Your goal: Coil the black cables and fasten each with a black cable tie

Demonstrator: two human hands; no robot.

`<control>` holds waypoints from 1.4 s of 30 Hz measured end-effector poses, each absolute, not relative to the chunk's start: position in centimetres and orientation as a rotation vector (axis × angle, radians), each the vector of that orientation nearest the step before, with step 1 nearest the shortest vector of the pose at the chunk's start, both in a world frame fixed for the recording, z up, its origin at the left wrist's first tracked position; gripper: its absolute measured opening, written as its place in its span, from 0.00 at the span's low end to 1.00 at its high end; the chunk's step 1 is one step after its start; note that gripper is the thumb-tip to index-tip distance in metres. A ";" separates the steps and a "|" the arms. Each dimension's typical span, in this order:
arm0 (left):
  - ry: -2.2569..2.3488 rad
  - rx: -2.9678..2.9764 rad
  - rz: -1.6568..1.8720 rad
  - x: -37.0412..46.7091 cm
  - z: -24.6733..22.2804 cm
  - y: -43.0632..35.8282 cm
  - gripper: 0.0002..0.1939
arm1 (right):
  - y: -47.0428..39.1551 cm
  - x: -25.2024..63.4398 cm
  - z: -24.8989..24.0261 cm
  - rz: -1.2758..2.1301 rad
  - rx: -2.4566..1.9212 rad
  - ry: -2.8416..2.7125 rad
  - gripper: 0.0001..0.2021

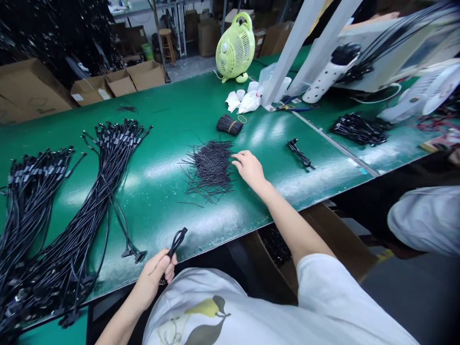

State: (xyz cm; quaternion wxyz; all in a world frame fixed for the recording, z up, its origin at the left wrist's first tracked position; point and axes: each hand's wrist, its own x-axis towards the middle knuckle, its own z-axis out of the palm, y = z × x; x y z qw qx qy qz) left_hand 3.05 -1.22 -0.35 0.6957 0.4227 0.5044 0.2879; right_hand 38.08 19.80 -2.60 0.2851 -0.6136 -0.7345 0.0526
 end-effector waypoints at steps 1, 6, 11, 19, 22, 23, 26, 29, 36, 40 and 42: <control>1.117 0.912 0.678 3.3 -0.4 -1.3 0.20 | 21.1 39.4 -3.3 0.118 -1.684 -1.949 0.19; 1.092 0.831 0.741 4.4 -0.6 -1.6 0.20 | 23.1 41.0 -6.1 0.068 -1.735 -1.987 0.09; 1.054 0.670 0.829 4.9 -0.3 -1.4 0.19 | 21.4 39.8 -4.3 -0.009 -1.747 -1.826 0.08; 0.732 0.499 0.938 7.9 2.8 0.7 0.27 | 9.4 26.3 -0.9 1.396 -0.866 -1.468 0.10; 0.700 0.497 0.981 8.2 3.0 1.2 0.28 | 6.0 22.4 -1.0 1.736 -0.674 -1.278 0.14; 0.709 0.503 0.994 8.1 3.0 1.1 0.28 | 5.4 21.5 -1.0 1.790 -0.666 -1.202 0.16; 0.789 0.563 1.064 7.6 2.7 0.6 0.26 | 4.3 20.0 -1.0 1.824 -0.721 -1.088 0.18; 0.909 0.682 1.175 7.0 2.3 -0.1 0.22 | 3.8 19.3 -0.5 1.625 -0.809 -1.216 0.15; 0.976 0.840 1.228 5.9 1.4 -1.0 0.17 | 3.9 19.0 1.0 1.146 -0.950 -1.611 0.09; 1.106 0.964 1.204 5.1 1.6 -1.2 0.15 | 3.6 19.3 0.9 0.617 -1.022 -1.882 0.06; 1.213 1.093 1.159 4.5 1.8 -1.1 0.15 | 3.5 19.7 0.7 0.334 -0.987 -2.052 0.06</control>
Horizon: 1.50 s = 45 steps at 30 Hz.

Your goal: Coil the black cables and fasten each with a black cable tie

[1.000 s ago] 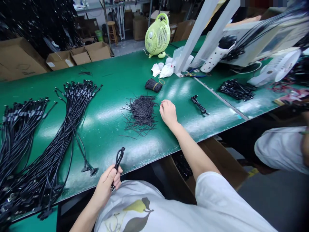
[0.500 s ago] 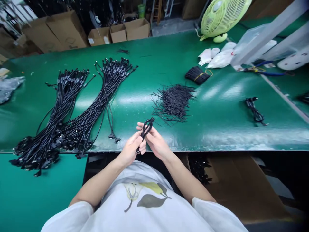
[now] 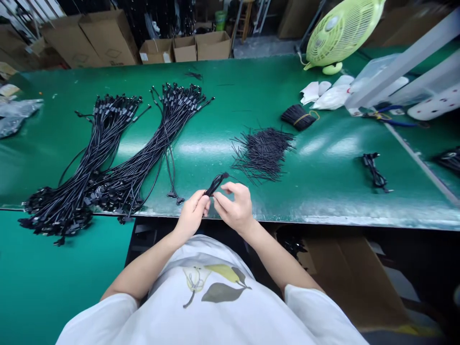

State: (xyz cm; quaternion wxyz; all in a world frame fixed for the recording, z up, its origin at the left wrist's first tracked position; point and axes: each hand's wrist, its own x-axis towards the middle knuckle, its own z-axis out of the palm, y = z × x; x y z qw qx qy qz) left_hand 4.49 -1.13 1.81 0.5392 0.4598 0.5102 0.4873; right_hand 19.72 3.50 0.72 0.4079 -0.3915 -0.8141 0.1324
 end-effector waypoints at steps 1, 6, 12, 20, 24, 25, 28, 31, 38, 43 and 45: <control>1.267 1.161 1.121 4.2 1.9 -1.1 0.14 | 3.5 20.0 0.7 0.244 -0.918 -2.139 0.06; 1.402 1.403 0.918 3.6 2.3 -1.0 0.13 | 4.9 20.6 2.2 0.153 -0.495 -2.478 0.11; 1.383 1.348 0.880 3.5 1.1 -0.9 0.13 | 5.6 20.5 4.2 0.343 -0.345 -2.683 0.14; 1.230 1.109 0.707 3.4 0.1 -1.1 0.11 | 6.0 20.3 2.2 0.377 -0.246 -2.796 0.13; 1.155 1.068 0.701 3.4 -0.2 -1.3 0.16 | 6.5 20.0 1.3 0.472 -0.214 -2.718 0.11; 1.181 1.106 0.694 3.3 -0.3 -1.4 0.20 | 6.6 19.9 1.2 0.491 -0.218 -2.702 0.10; 1.341 1.295 0.582 2.9 -0.1 -1.8 0.32 | 7.0 19.7 0.8 0.532 -0.171 -2.743 0.11; 1.426 1.456 0.416 2.6 0.2 -2.0 0.38 | 7.4 19.8 0.4 0.466 -0.006 -2.844 0.17; 1.352 1.505 0.235 2.2 0.9 -1.5 0.39 | 6.5 19.9 -1.1 -0.318 0.225 -2.779 0.21; 1.396 1.541 0.196 2.1 0.8 -1.5 0.38 | 6.0 19.4 -0.4 -0.528 0.277 -2.810 0.17; 1.432 1.593 0.186 2.1 0.6 -1.8 0.37 | 6.1 19.4 -0.2 -0.578 0.313 -2.829 0.15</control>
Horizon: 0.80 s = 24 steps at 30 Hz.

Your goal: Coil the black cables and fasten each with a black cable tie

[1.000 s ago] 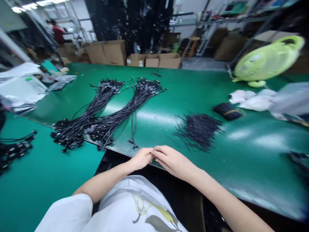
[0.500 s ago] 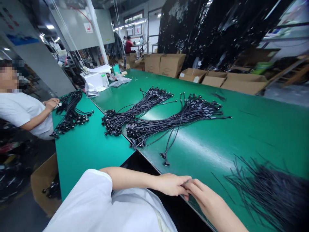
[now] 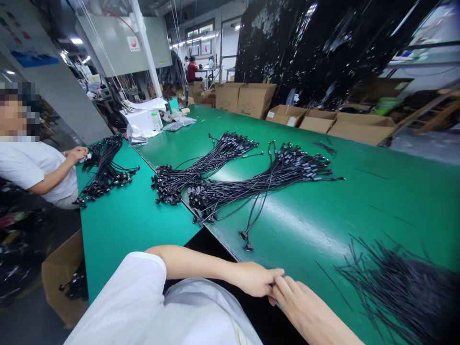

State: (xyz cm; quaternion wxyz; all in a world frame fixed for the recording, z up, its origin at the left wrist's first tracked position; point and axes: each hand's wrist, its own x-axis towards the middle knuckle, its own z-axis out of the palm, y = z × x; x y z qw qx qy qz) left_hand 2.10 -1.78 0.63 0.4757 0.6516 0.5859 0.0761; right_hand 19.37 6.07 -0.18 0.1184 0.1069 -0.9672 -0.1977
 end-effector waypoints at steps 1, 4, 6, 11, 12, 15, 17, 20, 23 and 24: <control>1.456 1.632 0.175 2.2 0.5 -1.9 0.37 | 6.1 19.4 -0.3 -0.605 0.322 -2.836 0.15; 1.500 1.800 0.154 2.4 0.2 -2.2 0.40 | 6.5 19.7 -1.2 -0.672 0.266 -2.808 0.16; 1.534 1.899 0.197 2.5 0.0 -1.7 0.45 | 7.2 19.5 -1.8 -0.661 0.143 -2.755 0.15; 1.526 1.376 0.680 1.6 -0.5 2.0 0.35 | 9.3 17.0 -0.5 -0.518 -0.317 -2.622 0.10; 1.451 1.158 0.821 1.5 -0.5 2.7 0.29 | 9.4 16.5 0.0 -0.513 -0.421 -2.596 0.10; 1.226 0.597 1.164 1.2 -0.4 3.6 0.18 | 8.7 15.4 0.9 -0.523 -0.599 -2.557 0.10; 1.150 0.417 1.233 1.3 -0.5 3.4 0.18 | 7.8 15.1 0.8 -0.511 -0.609 -2.593 0.08; 1.134 0.344 1.202 1.7 -1.1 2.9 0.18 | 6.5 15.0 0.4 -0.427 -0.653 -2.743 0.08; 1.147 0.308 1.247 2.4 -1.5 3.1 0.16 | 5.8 14.7 0.6 -0.271 -0.809 -2.871 0.10; 1.147 0.295 1.280 2.6 -1.5 3.3 0.16 | 5.9 14.5 0.9 -0.188 -0.862 -2.885 0.10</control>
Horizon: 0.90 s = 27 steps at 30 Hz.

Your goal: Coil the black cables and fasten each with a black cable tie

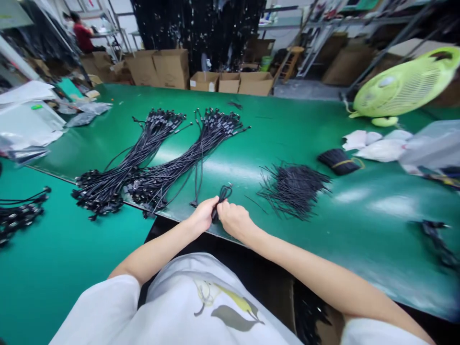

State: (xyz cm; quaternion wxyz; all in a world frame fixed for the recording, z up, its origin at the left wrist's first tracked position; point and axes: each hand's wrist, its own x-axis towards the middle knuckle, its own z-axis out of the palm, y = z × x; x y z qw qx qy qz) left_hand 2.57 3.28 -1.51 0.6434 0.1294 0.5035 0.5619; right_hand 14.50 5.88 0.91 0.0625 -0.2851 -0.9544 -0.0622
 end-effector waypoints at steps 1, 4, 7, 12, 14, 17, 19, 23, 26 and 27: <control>1.139 0.293 1.326 2.7 -1.3 3.5 0.16 | 6.0 14.4 1.3 -0.078 -0.914 -2.870 0.11; 1.108 0.473 1.513 2.4 0.2 3.5 0.16 | 7.0 14.3 2.5 0.468 -1.017 -2.602 0.11; 1.278 1.084 1.562 1.0 2.2 2.4 0.11 | 8.2 15.1 3.4 1.187 -0.997 -2.145 0.13; 1.260 1.837 0.954 0.0 2.5 0.5 0.14 | 8.3 16.5 3.8 1.246 -0.980 -1.979 0.14; 1.238 1.581 0.951 0.1 1.6 0.7 0.12 | 7.2 16.4 3.9 0.817 -0.953 -2.102 0.13; 1.184 1.102 1.107 -0.1 1.3 1.7 0.22 | 5.1 15.8 3.7 0.467 -0.694 -2.320 0.13; 1.112 0.959 1.180 -0.7 2.2 1.9 0.32 | 4.1 15.6 3.2 0.481 -0.508 -2.443 0.14; 0.981 1.169 1.151 -1.3 4.8 0.5 0.30 | 4.6 16.1 2.3 0.584 -0.633 -2.477 0.13; 0.970 1.256 1.139 -0.5 4.4 -0.7 0.32 | 5.6 16.5 2.3 0.494 -0.804 -2.436 0.13; 1.043 1.200 1.205 -0.1 3.8 -0.9 0.31 | 5.7 16.6 2.3 0.455 -0.813 -2.437 0.12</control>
